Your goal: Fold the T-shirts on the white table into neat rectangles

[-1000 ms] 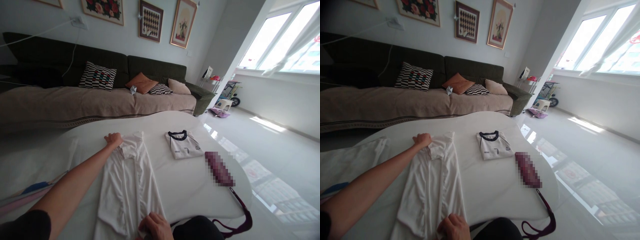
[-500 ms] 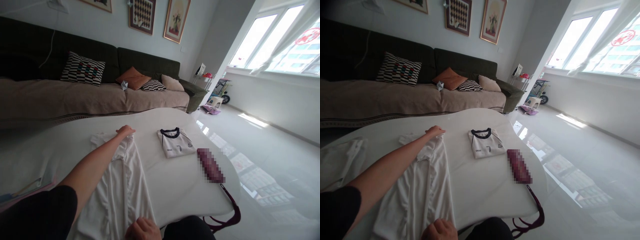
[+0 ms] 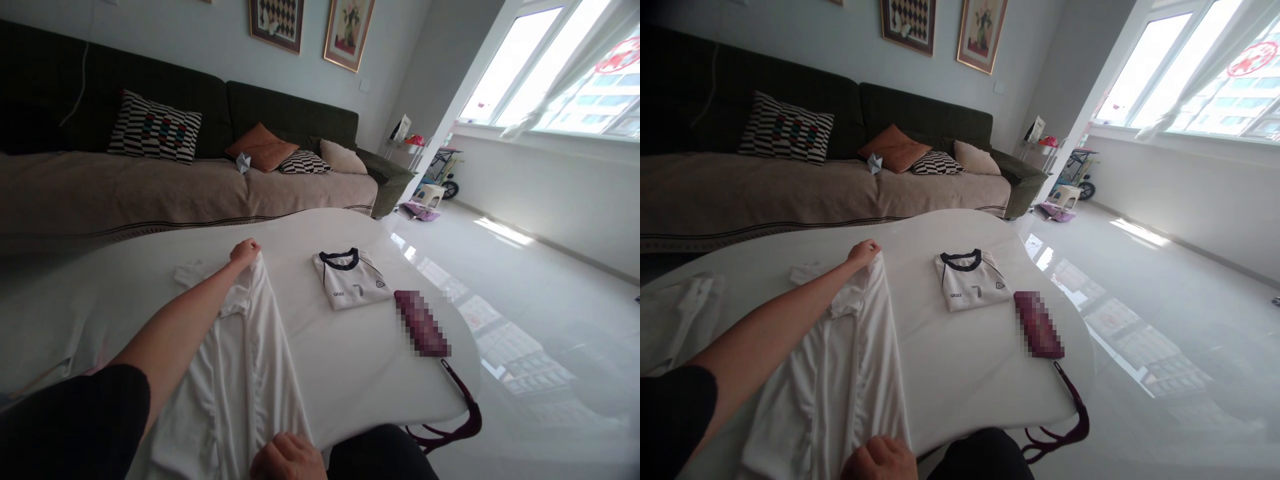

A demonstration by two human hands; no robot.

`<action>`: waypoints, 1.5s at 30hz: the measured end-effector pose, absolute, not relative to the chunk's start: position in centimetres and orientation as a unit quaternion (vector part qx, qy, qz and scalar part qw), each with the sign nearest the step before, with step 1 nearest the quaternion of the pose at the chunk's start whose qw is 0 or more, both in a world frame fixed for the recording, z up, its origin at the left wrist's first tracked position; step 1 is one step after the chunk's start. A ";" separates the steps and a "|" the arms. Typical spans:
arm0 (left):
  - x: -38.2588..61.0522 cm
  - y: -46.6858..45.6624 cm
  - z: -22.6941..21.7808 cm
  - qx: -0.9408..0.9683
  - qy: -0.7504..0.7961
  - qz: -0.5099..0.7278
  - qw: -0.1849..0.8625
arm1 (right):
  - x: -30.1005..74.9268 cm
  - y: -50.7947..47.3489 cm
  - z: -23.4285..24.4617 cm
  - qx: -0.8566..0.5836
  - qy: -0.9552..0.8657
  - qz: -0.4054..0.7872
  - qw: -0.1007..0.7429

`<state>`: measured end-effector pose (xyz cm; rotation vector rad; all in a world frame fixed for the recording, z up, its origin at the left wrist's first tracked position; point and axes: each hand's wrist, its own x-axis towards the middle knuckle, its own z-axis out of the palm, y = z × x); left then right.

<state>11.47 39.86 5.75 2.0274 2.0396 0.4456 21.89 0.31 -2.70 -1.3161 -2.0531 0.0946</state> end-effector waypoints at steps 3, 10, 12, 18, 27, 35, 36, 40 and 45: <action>11.7 38.8 6.5 0.716 0.666 0.186 0.097 | 22.1 0.3 -2.8 -0.507 -0.801 0.054 0.314; 9.3 31.8 5.6 0.796 0.566 0.211 0.031 | 22.5 0.4 -2.3 -0.491 -0.806 0.084 0.320; 8.5 30.2 4.1 0.787 0.598 0.143 0.039 | 22.6 0.3 -1.7 -0.490 -0.808 0.102 0.310; 7.8 30.0 5.4 0.772 0.618 0.011 0.149 | 22.9 -0.5 1.6 -0.517 -0.791 0.188 0.268; 4.3 8.7 4.9 0.785 0.567 0.221 0.122 | 22.5 -1.9 5.1 -0.546 -0.765 0.229 0.254; -1.5 -3.9 1.0 0.876 0.467 0.115 0.043 | 24.9 -4.0 5.1 -0.506 -0.841 0.123 0.147; -1.6 -3.7 1.2 0.875 0.468 0.119 0.031 | 25.3 -4.1 4.8 -0.513 -0.844 0.097 0.123; -1.4 -3.0 1.6 0.884 0.445 0.146 0.015 | 26.0 -4.4 4.0 -0.520 -0.849 0.024 0.088; -2.2 -3.9 1.9 0.899 0.410 0.133 0.073 | 25.8 -5.6 5.7 -0.475 -0.872 0.019 0.114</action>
